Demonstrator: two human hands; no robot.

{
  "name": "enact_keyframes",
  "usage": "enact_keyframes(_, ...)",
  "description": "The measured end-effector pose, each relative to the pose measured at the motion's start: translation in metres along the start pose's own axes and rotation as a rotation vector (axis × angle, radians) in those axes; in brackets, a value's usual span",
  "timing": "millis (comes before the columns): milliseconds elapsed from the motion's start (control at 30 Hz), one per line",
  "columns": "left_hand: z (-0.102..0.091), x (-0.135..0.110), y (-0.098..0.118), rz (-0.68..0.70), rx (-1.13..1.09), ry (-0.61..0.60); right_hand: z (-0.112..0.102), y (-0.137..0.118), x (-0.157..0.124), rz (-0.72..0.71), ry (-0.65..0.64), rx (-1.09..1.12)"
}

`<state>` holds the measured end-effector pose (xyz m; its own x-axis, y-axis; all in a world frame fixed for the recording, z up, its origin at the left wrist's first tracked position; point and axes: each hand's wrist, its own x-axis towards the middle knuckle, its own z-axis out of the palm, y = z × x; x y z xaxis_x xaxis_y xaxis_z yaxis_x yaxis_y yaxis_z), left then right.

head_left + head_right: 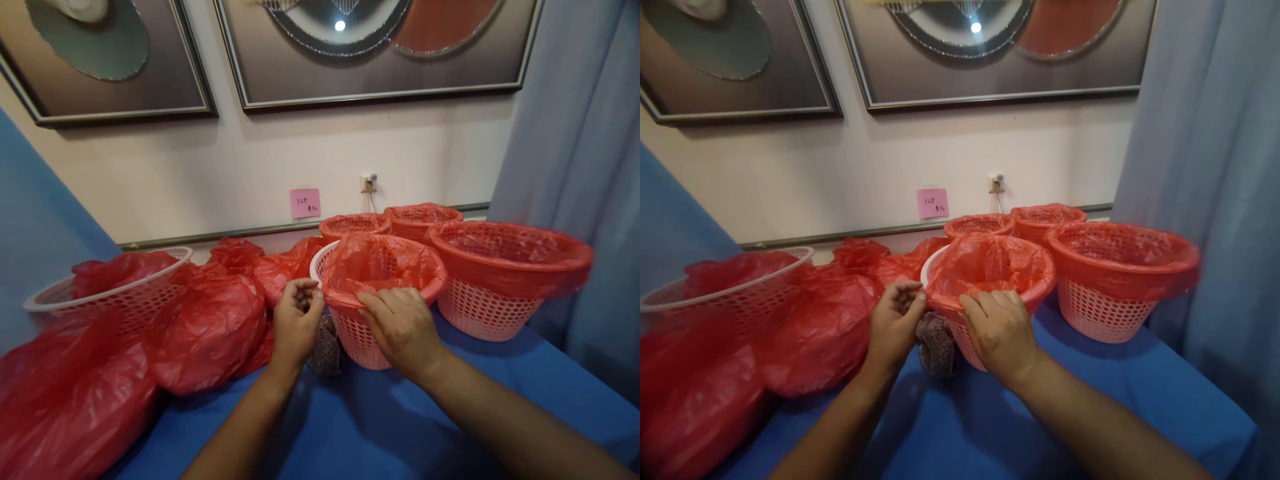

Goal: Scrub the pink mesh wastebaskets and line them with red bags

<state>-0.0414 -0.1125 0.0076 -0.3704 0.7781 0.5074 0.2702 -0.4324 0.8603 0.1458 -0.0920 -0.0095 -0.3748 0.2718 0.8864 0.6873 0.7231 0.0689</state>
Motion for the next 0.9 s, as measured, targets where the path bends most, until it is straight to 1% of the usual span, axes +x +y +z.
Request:
enact_keyframes(33, -0.002, -0.004, -0.008, -0.099, -0.075, 0.008, -0.001, 0.001, -0.001, -0.006, 0.004, 0.008)
enact_keyframes(100, -0.005, -0.012, -0.021, -0.265, -0.156, -0.023, -0.001, 0.002, -0.001, -0.018, 0.006, 0.022)
enact_keyframes(133, -0.007, -0.014, -0.025, -0.308, -0.168, -0.031, -0.001, 0.002, -0.002, -0.021, 0.008, 0.029)
enact_keyframes(167, -0.009, -0.016, -0.027, -0.313, -0.166, -0.018, -0.001, 0.003, -0.002, -0.022, 0.011, 0.036)
enact_keyframes(200, -0.01, -0.016, -0.026, -0.279, -0.154, 0.016, -0.001, 0.003, -0.002, -0.021, 0.016, 0.041)
enact_keyframes(267, -0.013, -0.011, -0.019, -0.147, -0.116, 0.094, -0.002, 0.003, -0.002, -0.017, 0.028, 0.05)
enact_keyframes(300, -0.013, -0.006, -0.013, -0.082, -0.09, 0.11, -0.002, 0.002, -0.002, -0.016, 0.034, 0.054)
enact_keyframes(367, -0.012, 0.005, -0.003, 0.007, -0.033, 0.091, -0.003, 0.001, -0.002, -0.018, 0.036, 0.064)
enact_keyframes(467, -0.007, 0.022, 0.007, 0.026, 0.068, 0.012, -0.004, 0.001, -0.003, -0.011, 0.027, 0.07)
enact_keyframes(567, -0.002, 0.031, 0.01, -0.036, 0.08, -0.052, -0.004, 0.006, -0.003, -0.012, 0.016, 0.089)
enact_keyframes(633, -0.001, 0.031, 0.012, -0.108, -0.032, -0.057, -0.005, 0.011, -0.003, -0.026, 0.013, 0.126)
enact_keyframes(667, -0.002, 0.03, 0.014, -0.149, -0.115, -0.041, -0.005, 0.015, -0.003, -0.032, 0.008, 0.147)
enact_keyframes(733, -0.004, 0.024, 0.016, -0.225, -0.294, 0.02, -0.006, 0.021, -0.004, -0.041, -0.011, 0.189)
enact_keyframes(833, -0.011, 0.012, 0.017, -0.302, -0.515, 0.109, -0.008, 0.028, -0.006, -0.061, -0.03, 0.235)
enact_keyframes(900, -0.016, 0.006, 0.014, -0.376, -0.625, 0.111, -0.01, 0.031, -0.008, -0.073, -0.024, 0.256)
